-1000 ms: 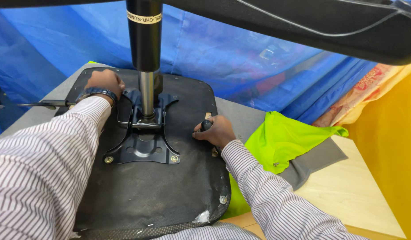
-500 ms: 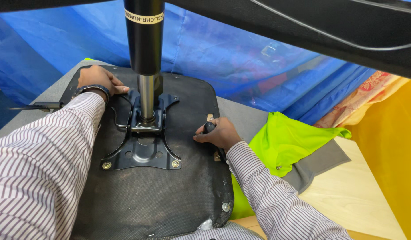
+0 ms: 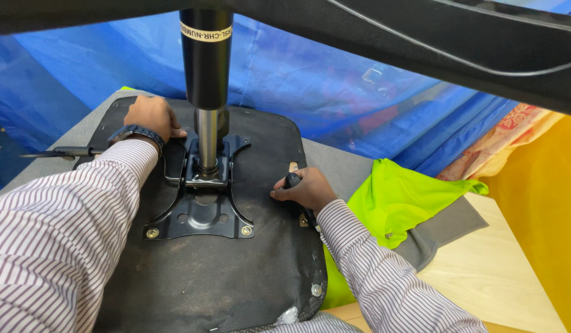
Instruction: The person uses a screwdriver to tighten screws on the underside of an office chair seat, securing the seat to the gas-lift column. The person repeatedly rotates the chair to access different screw locations and continues tightening throughout the clip.
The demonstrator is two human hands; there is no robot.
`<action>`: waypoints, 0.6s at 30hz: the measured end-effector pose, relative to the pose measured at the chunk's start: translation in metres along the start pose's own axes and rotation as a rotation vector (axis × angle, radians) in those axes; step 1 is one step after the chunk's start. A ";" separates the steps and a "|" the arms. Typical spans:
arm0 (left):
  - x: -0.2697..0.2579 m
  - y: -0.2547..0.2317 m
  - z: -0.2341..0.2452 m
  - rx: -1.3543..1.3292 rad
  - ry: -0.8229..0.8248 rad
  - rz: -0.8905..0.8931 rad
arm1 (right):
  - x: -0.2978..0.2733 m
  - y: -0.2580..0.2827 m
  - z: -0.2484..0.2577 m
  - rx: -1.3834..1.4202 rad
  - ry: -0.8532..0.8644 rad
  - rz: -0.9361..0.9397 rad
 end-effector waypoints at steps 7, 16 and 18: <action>0.011 0.022 -0.013 -0.159 0.046 0.106 | 0.046 0.023 0.027 0.119 -0.030 0.186; -0.002 0.018 -0.007 -0.242 0.022 0.052 | 0.103 0.099 0.029 -0.383 -0.250 0.401; -0.005 0.016 -0.004 -0.240 0.011 0.048 | 0.106 0.106 0.021 -0.477 -0.269 0.460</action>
Point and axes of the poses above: each hand's wrist, its own x-axis towards the middle knuckle, its own z-axis out of the back of the hand, y = z × x, the point moved 8 cm from there along x, towards the middle knuckle, and after that the axes turned 13 degrees about y, right-handed, at the moved point
